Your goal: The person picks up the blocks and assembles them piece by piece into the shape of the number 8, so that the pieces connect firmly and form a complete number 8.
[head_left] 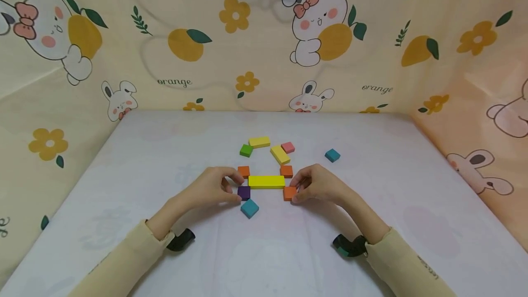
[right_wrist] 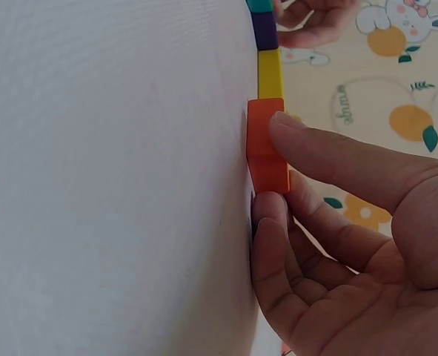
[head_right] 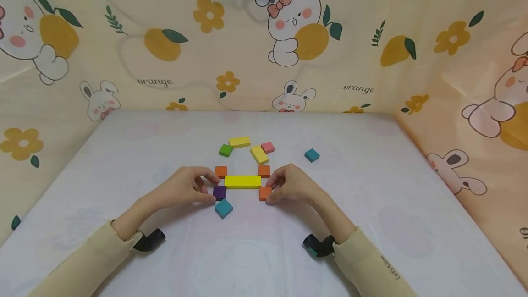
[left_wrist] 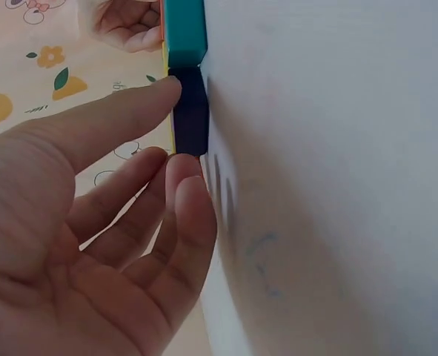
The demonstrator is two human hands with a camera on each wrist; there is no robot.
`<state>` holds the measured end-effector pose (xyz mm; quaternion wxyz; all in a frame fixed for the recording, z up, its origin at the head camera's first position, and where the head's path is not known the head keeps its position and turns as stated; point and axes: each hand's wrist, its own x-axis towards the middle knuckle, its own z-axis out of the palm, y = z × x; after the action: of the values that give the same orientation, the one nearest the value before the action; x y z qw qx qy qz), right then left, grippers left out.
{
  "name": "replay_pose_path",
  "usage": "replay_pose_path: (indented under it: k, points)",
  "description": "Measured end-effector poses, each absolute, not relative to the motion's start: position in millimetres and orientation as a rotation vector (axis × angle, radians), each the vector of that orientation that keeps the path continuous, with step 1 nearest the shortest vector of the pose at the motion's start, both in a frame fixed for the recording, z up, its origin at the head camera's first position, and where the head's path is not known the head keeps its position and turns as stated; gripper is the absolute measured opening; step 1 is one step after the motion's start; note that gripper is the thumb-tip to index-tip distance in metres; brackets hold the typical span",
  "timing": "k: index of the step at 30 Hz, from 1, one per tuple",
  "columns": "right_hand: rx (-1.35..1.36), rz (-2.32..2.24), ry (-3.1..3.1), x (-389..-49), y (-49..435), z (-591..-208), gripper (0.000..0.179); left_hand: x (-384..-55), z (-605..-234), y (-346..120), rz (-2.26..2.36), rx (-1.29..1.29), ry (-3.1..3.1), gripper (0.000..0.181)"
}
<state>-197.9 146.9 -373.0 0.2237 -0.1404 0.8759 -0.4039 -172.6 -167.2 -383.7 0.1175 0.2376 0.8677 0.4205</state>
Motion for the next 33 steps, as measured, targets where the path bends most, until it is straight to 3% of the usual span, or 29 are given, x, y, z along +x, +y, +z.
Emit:
replay_pose_path:
  k: [33]
  points:
    - [-0.460, -1.113, 2.415, -199.6, 148.4, -375.4, 0.030, -169.1, -384.3, -164.0, 1.178, 0.659, 2.565, 0.031]
